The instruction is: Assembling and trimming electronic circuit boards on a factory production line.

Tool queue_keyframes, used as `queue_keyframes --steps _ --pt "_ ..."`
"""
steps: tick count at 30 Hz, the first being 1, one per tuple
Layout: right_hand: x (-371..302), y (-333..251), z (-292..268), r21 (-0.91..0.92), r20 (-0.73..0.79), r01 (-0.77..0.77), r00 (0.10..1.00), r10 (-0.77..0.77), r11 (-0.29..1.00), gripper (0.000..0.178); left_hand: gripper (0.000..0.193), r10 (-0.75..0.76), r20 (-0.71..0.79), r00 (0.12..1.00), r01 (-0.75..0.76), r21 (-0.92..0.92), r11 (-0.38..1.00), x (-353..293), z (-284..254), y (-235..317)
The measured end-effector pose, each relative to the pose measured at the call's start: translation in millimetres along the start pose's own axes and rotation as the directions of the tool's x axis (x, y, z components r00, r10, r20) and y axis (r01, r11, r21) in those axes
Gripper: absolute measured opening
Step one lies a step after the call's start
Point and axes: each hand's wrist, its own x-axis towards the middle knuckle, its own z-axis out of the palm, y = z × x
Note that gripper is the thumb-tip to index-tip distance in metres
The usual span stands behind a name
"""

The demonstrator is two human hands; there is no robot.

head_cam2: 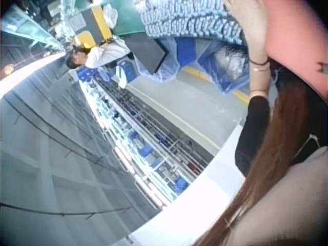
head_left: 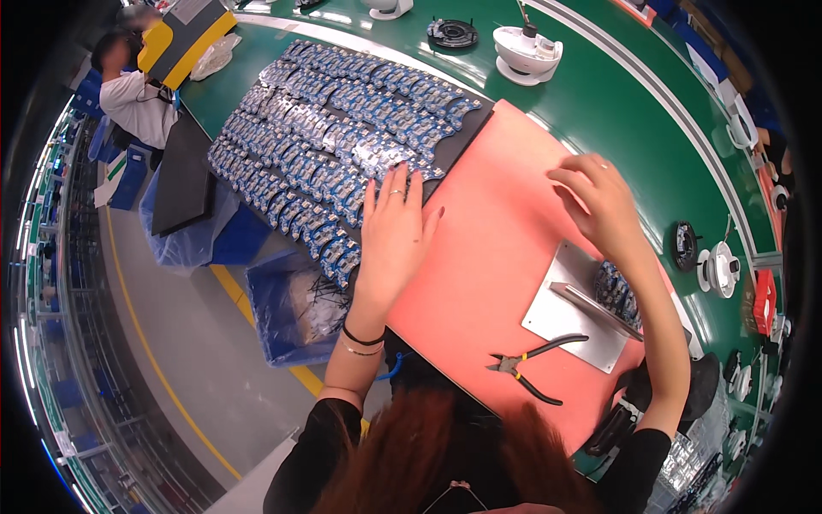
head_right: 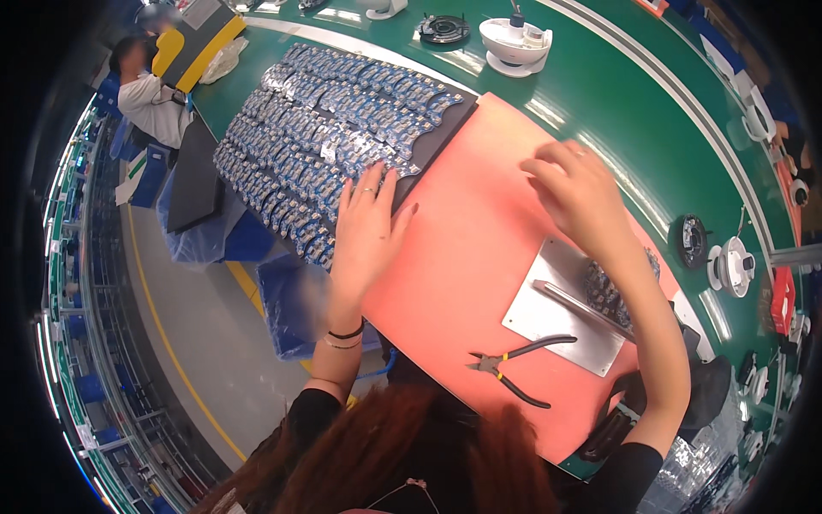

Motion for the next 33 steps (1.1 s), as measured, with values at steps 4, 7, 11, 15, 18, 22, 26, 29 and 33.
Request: queue_keyframes --steps 4,7,11,15,18,22,26,29,33 --pt "-38.8 -4.7 -45.1 -0.083 -0.016 -0.102 0.995 0.101 0.991 0.022 0.053 0.001 -0.126 0.992 0.000 0.009 1.000 3.3 -13.8 -5.0" --pt "-54.2 -11.2 -62.4 -0.081 0.017 -0.140 0.990 0.142 0.987 0.021 0.048 -0.003 -0.170 0.985 0.001 -0.012 1.000 -2.0 -26.6 -14.8" --pt "-48.0 -25.5 -60.6 -0.094 0.053 -0.074 0.995 0.079 0.993 0.021 0.029 -0.191 -0.268 0.944 0.129 -0.233 0.964 -23.2 -68.4 -47.8" --pt "-61.5 -32.5 -71.6 -0.101 0.110 -0.128 0.984 0.139 0.987 0.022 0.018 -0.352 -0.605 0.714 0.292 -0.199 0.935 -52.8 -86.1 -139.5" --pt "-61.7 -27.8 -69.4 -0.047 0.113 -0.215 0.969 0.219 0.975 0.019 0.018 -0.758 -0.491 0.431 0.574 -0.498 0.649 -101.6 -91.7 -250.1" --pt "-52.7 -10.6 -71.1 -0.007 0.113 -0.366 0.924 0.364 0.931 0.010 0.026 -0.963 -0.070 0.261 0.434 -0.882 0.182 -166.5 -47.3 -424.1" --pt "-56.8 11.8 -84.5 -0.108 0.102 -0.466 0.873 0.477 0.878 0.011 0.048 -0.989 0.090 0.116 0.500 -0.866 -0.020 -162.9 -13.1 -522.9" --pt "-49.7 20.6 -78.5 -0.118 0.081 -0.528 0.839 0.538 0.841 0.013 0.069 -0.985 0.161 0.060 0.481 -0.869 -0.112 -159.1 -12.1 -586.5" --pt "-42.5 3.0 -70.3 -0.200 0.105 -0.559 0.804 0.585 0.804 0.014 0.084 -0.985 0.172 0.002 0.495 -0.856 -0.148 -135.5 -12.7 -632.8"
